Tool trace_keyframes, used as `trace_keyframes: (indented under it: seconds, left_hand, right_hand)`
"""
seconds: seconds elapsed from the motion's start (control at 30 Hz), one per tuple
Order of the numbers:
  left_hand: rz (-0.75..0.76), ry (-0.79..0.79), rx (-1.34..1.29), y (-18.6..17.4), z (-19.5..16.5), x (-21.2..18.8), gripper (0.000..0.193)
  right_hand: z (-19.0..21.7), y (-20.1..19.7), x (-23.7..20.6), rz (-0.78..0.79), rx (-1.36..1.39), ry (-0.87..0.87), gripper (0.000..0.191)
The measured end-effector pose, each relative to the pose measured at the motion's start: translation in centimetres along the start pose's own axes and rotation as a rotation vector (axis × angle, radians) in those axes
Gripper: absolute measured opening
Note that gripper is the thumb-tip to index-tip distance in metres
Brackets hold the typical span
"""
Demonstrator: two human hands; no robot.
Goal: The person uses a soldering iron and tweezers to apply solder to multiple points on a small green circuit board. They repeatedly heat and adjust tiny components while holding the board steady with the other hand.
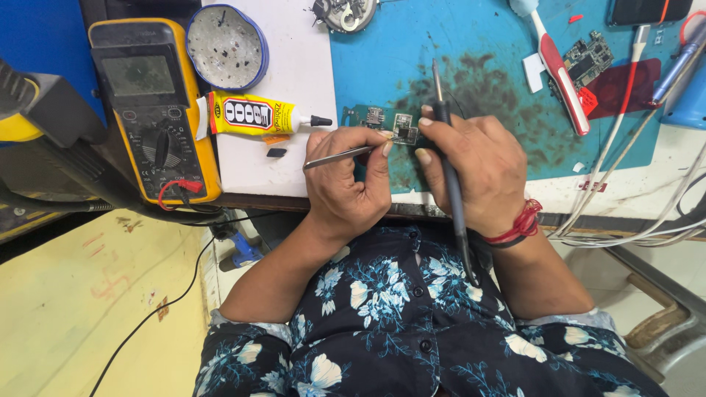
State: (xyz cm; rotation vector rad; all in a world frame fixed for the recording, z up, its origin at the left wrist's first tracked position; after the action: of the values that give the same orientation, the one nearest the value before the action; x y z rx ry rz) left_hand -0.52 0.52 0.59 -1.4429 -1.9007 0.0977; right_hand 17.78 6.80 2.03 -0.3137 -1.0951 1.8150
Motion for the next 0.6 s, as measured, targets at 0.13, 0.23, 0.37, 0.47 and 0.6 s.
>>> trace_keyframes:
  seconds: [0.13,0.23,0.37,0.47,0.6]
  left_hand:
    - [0.002,-0.011,-0.005,0.0,0.1,-0.1,0.016]
    - [0.008,-0.01,-0.005,0.1,0.1,-0.1,0.016]
    - [0.013,-0.007,-0.014,0.1,0.1,-0.1,0.015]
    - [0.023,0.018,-0.041,0.0,0.2,0.0,0.015]
    - [0.051,0.033,-0.031,0.0,0.1,0.1,0.015]
  right_hand:
    - [0.1,-0.2,-0.3,-0.029,0.04,0.013,0.033]
    - [-0.2,0.0,-0.7,-0.06,0.155,0.045,0.031]
    - [-0.9,0.3,-1.3,-0.141,0.356,0.132,0.033]
    - [-1.5,0.2,-2.1,-0.151,0.261,0.11,0.025]
    - [-2.3,0.1,-2.9,-0.157,0.239,0.002,0.017]
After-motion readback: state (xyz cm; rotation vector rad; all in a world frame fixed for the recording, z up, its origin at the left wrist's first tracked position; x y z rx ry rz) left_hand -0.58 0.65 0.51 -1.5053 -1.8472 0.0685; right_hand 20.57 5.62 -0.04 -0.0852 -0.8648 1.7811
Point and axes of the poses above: each hand's wrist, its own x-axis towards the middle knuckle, its own y-axis out of the palm, z = x × y, the point moved 1 cm from there along x, towards the middle knuckle, and after that the axes turned 12 degrees about y, right-handed, at the moved point
